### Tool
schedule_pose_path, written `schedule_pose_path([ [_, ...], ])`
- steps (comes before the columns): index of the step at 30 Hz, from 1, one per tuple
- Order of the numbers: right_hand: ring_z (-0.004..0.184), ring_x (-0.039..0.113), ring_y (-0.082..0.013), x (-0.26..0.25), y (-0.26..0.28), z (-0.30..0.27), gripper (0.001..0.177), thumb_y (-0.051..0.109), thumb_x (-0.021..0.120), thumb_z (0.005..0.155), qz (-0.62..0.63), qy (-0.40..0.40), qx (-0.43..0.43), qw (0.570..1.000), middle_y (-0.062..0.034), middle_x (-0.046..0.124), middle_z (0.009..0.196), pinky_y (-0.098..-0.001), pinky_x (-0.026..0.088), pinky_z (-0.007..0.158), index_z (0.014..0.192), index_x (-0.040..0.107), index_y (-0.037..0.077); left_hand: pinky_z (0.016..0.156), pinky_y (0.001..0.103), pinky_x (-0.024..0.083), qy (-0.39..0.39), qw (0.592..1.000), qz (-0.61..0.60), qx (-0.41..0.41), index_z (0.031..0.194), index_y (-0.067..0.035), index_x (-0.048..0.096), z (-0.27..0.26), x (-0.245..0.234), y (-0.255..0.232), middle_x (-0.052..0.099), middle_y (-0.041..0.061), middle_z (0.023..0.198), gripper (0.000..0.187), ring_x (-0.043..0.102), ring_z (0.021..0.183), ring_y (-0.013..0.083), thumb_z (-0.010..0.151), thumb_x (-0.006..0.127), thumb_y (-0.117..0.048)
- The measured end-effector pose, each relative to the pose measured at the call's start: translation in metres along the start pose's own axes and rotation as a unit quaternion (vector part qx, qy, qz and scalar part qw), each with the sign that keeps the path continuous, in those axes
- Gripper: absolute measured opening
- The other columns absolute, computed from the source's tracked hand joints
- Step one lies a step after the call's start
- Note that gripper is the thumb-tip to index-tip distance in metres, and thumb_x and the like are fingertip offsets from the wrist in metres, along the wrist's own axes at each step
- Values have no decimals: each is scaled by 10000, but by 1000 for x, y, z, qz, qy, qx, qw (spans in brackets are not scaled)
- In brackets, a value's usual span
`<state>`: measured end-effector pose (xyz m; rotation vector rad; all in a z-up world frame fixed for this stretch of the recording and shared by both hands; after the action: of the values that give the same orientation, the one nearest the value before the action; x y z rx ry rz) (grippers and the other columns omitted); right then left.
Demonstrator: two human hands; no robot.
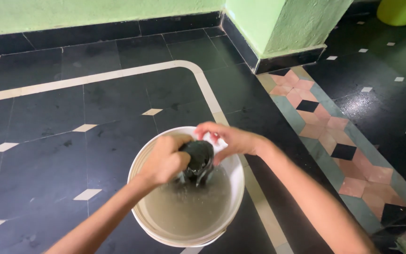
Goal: Cleaning and mopping the floor using a wet cloth and a bucket of water.
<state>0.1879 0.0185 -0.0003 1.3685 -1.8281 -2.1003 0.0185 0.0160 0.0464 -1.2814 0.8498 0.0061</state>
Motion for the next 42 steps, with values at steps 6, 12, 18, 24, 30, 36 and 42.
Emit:
schedule_pose_path([
  [6, 1172, 601, -183, 35, -2, 20, 780, 606, 714, 893, 404, -94, -120, 902, -80, 636, 1269, -369, 498, 1019, 1398, 511, 47, 568, 320, 422, -19, 944, -330, 8, 924, 48, 700, 26, -23, -9, 613, 80, 728, 368, 555, 655, 201, 624, 506, -38],
  [12, 943, 730, -325, 90, 53, -1, 850, 720, 629, 860, 625, 17, 6, 781, -201, 714, 1067, -410, 591, 877, 1322, 579, 7, 665, 365, 482, -103, 839, -510, -162, 917, -9, 650, 69, -25, 105, 634, 92, 814, 269, 585, 736, 238, 725, 472, -71],
  [18, 804, 673, -188, 119, 7, -25, 507, 383, 780, 827, 551, -53, 190, 811, -73, 690, 960, -342, 568, 761, 1187, 634, 56, 853, 432, 513, 4, 819, -481, -314, 1024, -54, 650, 56, -3, 119, 668, 105, 1009, 260, 616, 941, 252, 858, 518, -204],
  [24, 753, 625, -188, 125, -15, -43, 310, 276, 762, 871, 628, -25, 195, 753, -67, 636, 858, -322, 526, 745, 1020, 610, 52, 967, 382, 489, 108, 840, -531, -43, 1119, -83, 634, 49, 30, 98, 661, 42, 1097, 274, 600, 1040, 191, 951, 532, -274],
  [30, 691, 606, -198, 131, 21, -33, 331, 279, 726, 839, 703, 41, 148, 695, -81, 612, 756, -321, 509, 711, 1061, 642, 48, 822, 443, 564, 29, 754, -655, 36, 1167, -207, 554, 57, 62, 76, 643, 24, 1006, 405, 638, 903, 199, 969, 562, -561],
  [36, 686, 595, -205, 135, 0, -25, 380, 333, 809, 878, 567, -57, 253, 782, -70, 635, 775, -337, 504, 653, 1059, 641, 44, 675, 380, 568, -43, 965, -248, -71, 1050, -144, 648, 82, 40, 74, 718, 69, 936, 379, 695, 796, 233, 773, 797, -356],
  [42, 854, 688, -176, 128, 13, -13, 626, 342, 836, 791, 310, -173, 281, 892, -14, 678, 935, -363, 570, 687, 1274, 535, 81, 822, 412, 578, -36, 985, 165, -23, 1053, -97, 752, 79, 57, 79, 750, 188, 970, 374, 732, 912, 336, 712, 793, -246],
])
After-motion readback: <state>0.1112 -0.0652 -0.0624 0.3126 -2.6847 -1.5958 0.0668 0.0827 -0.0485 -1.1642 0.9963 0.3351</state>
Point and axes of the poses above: each hand's wrist, its own z-axis towards the middle knuckle, its own x-axis out of the palm, y = z × x, the point moved 7 cm from there along z, towards the middle knuckle
